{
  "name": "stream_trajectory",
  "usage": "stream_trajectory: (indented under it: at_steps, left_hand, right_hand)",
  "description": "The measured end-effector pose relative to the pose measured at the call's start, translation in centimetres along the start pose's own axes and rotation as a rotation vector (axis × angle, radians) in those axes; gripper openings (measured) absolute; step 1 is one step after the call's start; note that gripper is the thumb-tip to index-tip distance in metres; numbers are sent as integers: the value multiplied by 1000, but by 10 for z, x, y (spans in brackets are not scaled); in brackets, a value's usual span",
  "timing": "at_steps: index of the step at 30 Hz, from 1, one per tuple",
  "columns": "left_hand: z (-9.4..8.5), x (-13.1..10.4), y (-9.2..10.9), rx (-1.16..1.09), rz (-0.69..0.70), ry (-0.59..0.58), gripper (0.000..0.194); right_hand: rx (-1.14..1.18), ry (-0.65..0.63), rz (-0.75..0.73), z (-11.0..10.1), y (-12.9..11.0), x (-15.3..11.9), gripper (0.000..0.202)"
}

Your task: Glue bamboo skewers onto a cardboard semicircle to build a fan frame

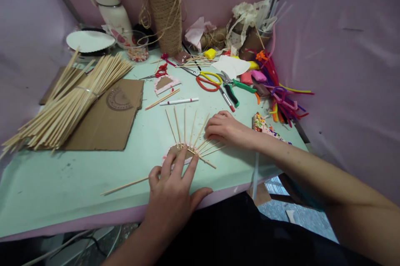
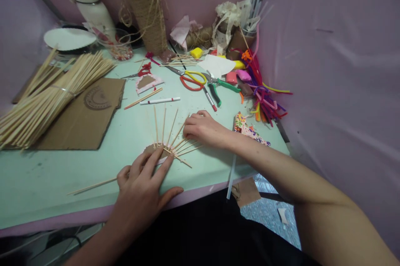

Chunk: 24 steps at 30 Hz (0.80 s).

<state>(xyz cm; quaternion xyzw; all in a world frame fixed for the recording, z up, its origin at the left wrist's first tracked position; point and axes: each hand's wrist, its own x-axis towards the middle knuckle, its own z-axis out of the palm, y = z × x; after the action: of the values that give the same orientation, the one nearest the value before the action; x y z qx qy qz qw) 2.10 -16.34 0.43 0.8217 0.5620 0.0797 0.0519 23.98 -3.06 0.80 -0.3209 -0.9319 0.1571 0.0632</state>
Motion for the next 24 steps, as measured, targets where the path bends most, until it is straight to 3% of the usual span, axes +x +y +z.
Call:
stream_trajectory:
  at_steps: [9,16,24]
  left_hand:
    - [-1,0,0,1,-3,-7,57]
    - [-3,1,1,10,-2,-22,58]
    - [-3,1,1,-9,-5,-23,60]
  right_hand:
    - [91,-56,-25,0,0,0,17]
    - [235,-78,122,-4,-8,6,15]
    - [230,-108,254,-3,-9,18,12]
